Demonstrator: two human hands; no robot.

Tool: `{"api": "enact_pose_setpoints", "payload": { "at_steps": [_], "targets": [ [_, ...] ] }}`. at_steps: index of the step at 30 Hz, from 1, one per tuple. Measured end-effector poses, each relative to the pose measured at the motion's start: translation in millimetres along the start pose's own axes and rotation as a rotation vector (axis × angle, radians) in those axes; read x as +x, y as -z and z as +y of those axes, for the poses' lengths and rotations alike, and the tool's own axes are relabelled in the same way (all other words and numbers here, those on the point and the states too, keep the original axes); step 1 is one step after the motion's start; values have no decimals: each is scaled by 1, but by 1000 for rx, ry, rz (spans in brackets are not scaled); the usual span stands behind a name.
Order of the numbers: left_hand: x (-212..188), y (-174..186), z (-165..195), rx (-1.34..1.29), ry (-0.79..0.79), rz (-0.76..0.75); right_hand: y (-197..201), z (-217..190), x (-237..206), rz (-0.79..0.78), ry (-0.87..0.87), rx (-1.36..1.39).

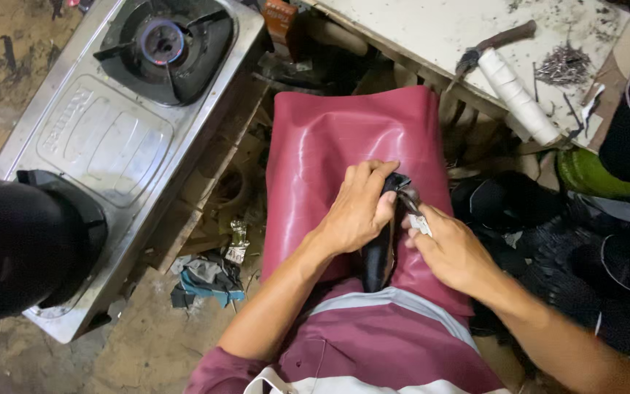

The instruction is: The person sits with a black flat shoe on their lap and finishes its sole. They scrape and trim the sole edge with a knife, hammer the sole flat, hold the shoe near a gas burner, apply adhesive, and place the finished shoe on an overhead rack with other shoes.

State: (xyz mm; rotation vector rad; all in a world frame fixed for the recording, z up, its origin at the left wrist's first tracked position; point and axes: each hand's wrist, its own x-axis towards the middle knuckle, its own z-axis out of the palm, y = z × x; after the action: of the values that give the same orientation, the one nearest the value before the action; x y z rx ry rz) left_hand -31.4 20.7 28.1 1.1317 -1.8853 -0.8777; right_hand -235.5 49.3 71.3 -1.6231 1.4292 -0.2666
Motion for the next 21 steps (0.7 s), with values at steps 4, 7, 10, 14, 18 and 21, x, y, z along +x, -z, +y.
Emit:
{"api": "enact_pose_setpoints", "payload": {
  "at_steps": [4, 7, 10, 14, 18, 21],
  "targets": [
    [5, -5, 17, 90, 92, -61, 22, -6, -11, 67, 245, -464],
    [5, 5, 12, 15, 46, -114, 7, -2, -12, 130, 139, -674],
    [6, 17, -5, -186, -47, -151, -21, 7, -3, 318, 253, -594],
    [3, 12, -9, -201, 55, -105, -41, 10, 1, 402, 313, -365],
    [1, 4, 6, -64, 127, -12, -22, 2, -8, 282, 278, -314],
    [2, 4, 20, -9, 135, -13, 1, -5, -13, 173, 378, -288]
  ]
}}
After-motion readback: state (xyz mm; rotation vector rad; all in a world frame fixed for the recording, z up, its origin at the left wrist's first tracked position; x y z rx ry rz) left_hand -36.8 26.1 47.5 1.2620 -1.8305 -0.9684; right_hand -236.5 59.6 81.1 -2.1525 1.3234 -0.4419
